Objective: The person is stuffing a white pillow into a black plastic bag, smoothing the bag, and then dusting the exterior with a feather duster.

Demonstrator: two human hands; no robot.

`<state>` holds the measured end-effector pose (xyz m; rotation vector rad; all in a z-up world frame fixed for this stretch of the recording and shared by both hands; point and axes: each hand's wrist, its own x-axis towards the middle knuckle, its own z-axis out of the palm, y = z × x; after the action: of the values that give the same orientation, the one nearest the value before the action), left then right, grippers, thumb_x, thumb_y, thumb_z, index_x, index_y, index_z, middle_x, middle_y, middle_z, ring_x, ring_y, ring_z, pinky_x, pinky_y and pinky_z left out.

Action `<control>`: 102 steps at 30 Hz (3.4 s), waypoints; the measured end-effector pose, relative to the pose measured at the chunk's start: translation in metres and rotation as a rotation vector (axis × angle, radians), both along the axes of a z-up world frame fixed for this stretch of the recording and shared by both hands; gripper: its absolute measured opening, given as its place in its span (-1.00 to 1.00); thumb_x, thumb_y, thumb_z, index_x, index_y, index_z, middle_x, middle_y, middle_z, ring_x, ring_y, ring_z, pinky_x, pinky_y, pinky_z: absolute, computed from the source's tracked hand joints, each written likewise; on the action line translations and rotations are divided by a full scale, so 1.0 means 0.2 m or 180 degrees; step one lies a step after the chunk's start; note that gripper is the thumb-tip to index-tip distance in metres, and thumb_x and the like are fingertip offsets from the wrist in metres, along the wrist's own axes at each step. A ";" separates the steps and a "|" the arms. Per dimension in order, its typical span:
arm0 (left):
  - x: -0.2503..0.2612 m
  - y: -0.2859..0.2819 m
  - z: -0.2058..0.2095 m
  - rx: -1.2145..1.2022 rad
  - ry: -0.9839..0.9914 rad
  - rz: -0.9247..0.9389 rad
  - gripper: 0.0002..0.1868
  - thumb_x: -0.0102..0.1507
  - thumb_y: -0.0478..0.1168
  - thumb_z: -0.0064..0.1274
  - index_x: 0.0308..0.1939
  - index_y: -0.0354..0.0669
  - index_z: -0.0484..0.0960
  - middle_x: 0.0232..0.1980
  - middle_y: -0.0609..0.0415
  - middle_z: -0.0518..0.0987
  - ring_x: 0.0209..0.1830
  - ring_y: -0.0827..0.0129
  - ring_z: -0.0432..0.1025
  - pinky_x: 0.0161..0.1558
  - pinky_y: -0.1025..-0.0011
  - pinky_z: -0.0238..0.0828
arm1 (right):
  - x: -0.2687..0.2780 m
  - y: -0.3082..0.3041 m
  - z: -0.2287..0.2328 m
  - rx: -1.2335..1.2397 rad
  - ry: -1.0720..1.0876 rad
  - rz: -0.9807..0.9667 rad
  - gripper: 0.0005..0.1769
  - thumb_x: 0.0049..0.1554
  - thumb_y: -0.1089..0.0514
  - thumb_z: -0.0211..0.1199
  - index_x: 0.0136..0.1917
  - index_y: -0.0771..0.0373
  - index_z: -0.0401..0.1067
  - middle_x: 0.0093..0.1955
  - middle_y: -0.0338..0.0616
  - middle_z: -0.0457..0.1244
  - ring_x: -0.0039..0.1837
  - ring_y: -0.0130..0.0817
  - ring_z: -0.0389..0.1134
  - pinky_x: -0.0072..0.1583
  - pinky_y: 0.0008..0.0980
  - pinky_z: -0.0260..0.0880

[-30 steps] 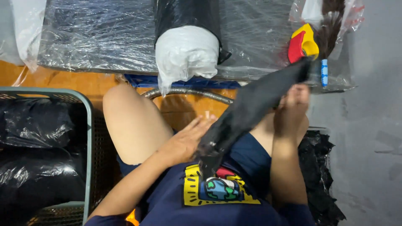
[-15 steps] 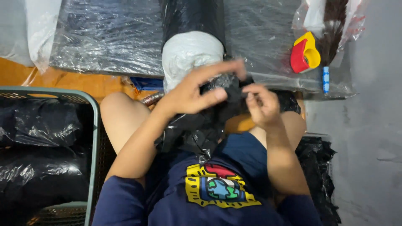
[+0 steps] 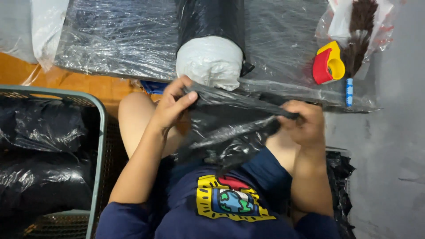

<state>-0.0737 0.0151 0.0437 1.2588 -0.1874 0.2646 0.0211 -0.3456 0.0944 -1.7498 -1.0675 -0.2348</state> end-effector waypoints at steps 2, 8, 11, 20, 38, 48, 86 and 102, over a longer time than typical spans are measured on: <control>-0.01 -0.03 0.02 0.0442 0.0070 -0.0398 -0.66 0.35 -0.08 0.15 0.05 -0.25 0.54 -0.16 -0.14 0.58 -0.14 0.26 0.44 -0.05 0.23 0.39 | 0.08 -0.17 -0.06 0.0195 0.0289 0.0133 -0.83 0.10 0.29 0.40 -0.23 0.36 0.43 -0.34 -0.06 0.32 -0.26 -0.21 0.40 -0.15 -0.31 0.41; -0.01 -0.21 -0.09 0.0280 -0.0160 -0.1997 -0.81 0.35 -0.16 0.08 -0.19 -0.24 0.63 -0.04 0.08 0.55 -0.32 0.51 0.36 -0.27 0.57 0.31 | 0.35 -0.44 -0.30 0.0143 0.1660 -0.0335 -0.76 0.29 -0.01 0.16 -0.01 0.20 0.31 0.08 -0.04 0.29 0.07 -0.33 0.29 0.22 -0.41 0.33; -0.05 -0.37 -0.05 -0.1378 0.0117 -0.1411 -0.86 0.25 -0.24 0.17 -0.24 -0.27 0.62 0.08 -0.04 0.55 -0.20 0.43 0.46 -0.18 0.53 0.44 | 0.53 -0.51 -0.63 -0.0499 0.1421 -0.1149 -0.67 0.48 -0.06 0.03 0.10 0.24 0.37 0.10 -0.05 0.24 0.18 -0.29 0.19 0.34 -0.27 0.14; -0.18 -0.12 -0.41 -0.2633 0.1399 0.0775 -0.68 0.14 -0.17 0.15 -0.03 -0.09 0.62 -0.18 -0.04 0.53 -0.16 0.18 0.49 -0.09 0.27 0.53 | 0.18 0.34 -0.42 -0.0044 0.4043 -0.0422 -0.40 0.18 0.10 0.10 0.48 0.19 0.27 0.42 0.14 0.17 0.41 -0.09 0.21 0.42 -0.22 0.17; 0.23 0.04 -0.94 -0.1977 0.1959 0.2058 -0.82 0.34 -0.07 0.16 -0.12 -0.08 0.65 -0.25 -0.03 0.65 -0.26 0.28 0.59 -0.26 0.36 0.63 | 0.01 0.74 -0.33 -0.0947 -0.0775 -0.0726 -0.77 0.17 0.22 0.37 0.12 0.11 0.54 -0.05 -0.25 0.34 0.02 -0.14 0.46 0.03 -0.25 0.48; 0.37 -0.03 -0.75 -0.1557 0.1331 0.2075 -0.80 0.38 -0.06 0.12 -0.15 -0.09 0.67 -0.27 0.04 0.66 -0.27 0.38 0.58 -0.23 0.40 0.67 | 0.24 0.69 -0.26 -0.0513 -0.0569 -0.1383 -0.40 0.06 0.26 0.42 0.33 0.34 0.32 0.11 0.06 0.19 0.02 0.01 0.39 -0.12 -0.19 0.43; 0.39 0.24 -0.28 0.0731 0.0170 0.0689 -0.76 0.35 -0.07 0.17 -0.09 -0.07 0.48 -0.35 0.15 0.40 -0.27 0.40 0.34 -0.13 0.41 0.29 | 0.51 0.64 -0.27 0.0478 0.1539 -0.0940 -0.91 0.16 0.26 0.30 -0.02 0.20 0.49 -0.29 -0.36 0.20 -0.18 -0.65 0.23 -0.08 -0.62 0.25; 0.56 0.19 -0.22 0.1950 -0.0239 0.2787 -0.67 0.44 -0.20 0.02 -0.39 -0.28 0.43 -0.46 0.08 0.39 -0.53 0.37 0.18 -0.43 0.36 0.20 | 0.58 0.71 -0.25 0.0335 0.1537 -0.0378 -0.68 0.29 0.34 0.24 0.26 0.31 0.25 -0.11 -0.28 0.16 -0.13 -0.63 0.15 -0.07 -0.67 0.17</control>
<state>0.0379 0.0533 0.0005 1.8919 0.2586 1.0676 0.1370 -0.2044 0.0448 -1.6616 -0.5926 0.0592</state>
